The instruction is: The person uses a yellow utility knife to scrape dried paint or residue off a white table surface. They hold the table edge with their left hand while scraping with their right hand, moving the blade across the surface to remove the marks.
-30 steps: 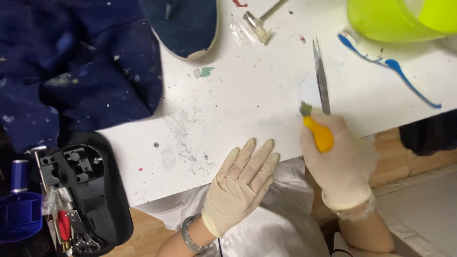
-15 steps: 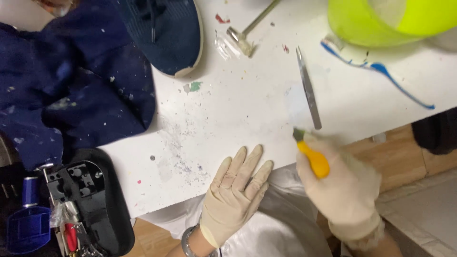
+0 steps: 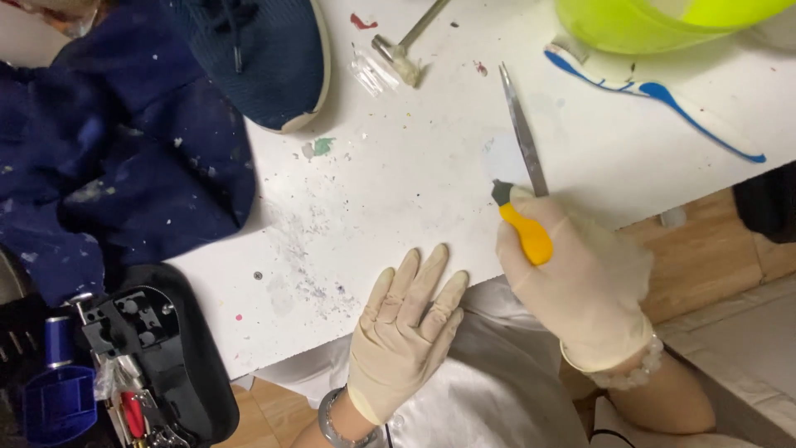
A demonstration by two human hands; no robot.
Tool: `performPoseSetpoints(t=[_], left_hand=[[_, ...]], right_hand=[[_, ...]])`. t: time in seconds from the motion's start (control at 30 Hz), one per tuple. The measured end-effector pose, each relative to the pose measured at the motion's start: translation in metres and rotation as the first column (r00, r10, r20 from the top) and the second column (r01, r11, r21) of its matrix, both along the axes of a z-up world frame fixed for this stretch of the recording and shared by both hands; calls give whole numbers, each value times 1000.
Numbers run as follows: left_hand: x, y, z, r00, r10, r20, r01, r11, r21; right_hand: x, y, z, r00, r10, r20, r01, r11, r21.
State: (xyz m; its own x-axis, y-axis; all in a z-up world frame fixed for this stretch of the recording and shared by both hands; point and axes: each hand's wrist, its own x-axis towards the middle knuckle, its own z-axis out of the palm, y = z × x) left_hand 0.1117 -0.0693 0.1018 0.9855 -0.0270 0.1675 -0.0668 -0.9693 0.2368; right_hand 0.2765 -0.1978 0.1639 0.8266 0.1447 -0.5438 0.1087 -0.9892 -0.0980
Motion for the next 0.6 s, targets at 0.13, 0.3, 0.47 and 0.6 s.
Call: performPoseSetpoints(t=[0.13,0.3,0.47,0.6], left_hand=[[4,1,5,1000,17,15,-16,999,-39],[1,1,0,1000,8,-11,-8,999,-41],[4,2,2,999,27,28,-24,996,-83],[-1,0,3,1000,7,8,-7,997,-74]], right_hand=[[-14,-12,4,1000,-9,7,10,1000,-14],[-5,-6,5,1000,15,-6,-15,999,-30],[-20,-20,-3,996,56,75,-53,998,-43],[-14,-12,-2,999,21,41,-21,1000,-13]])
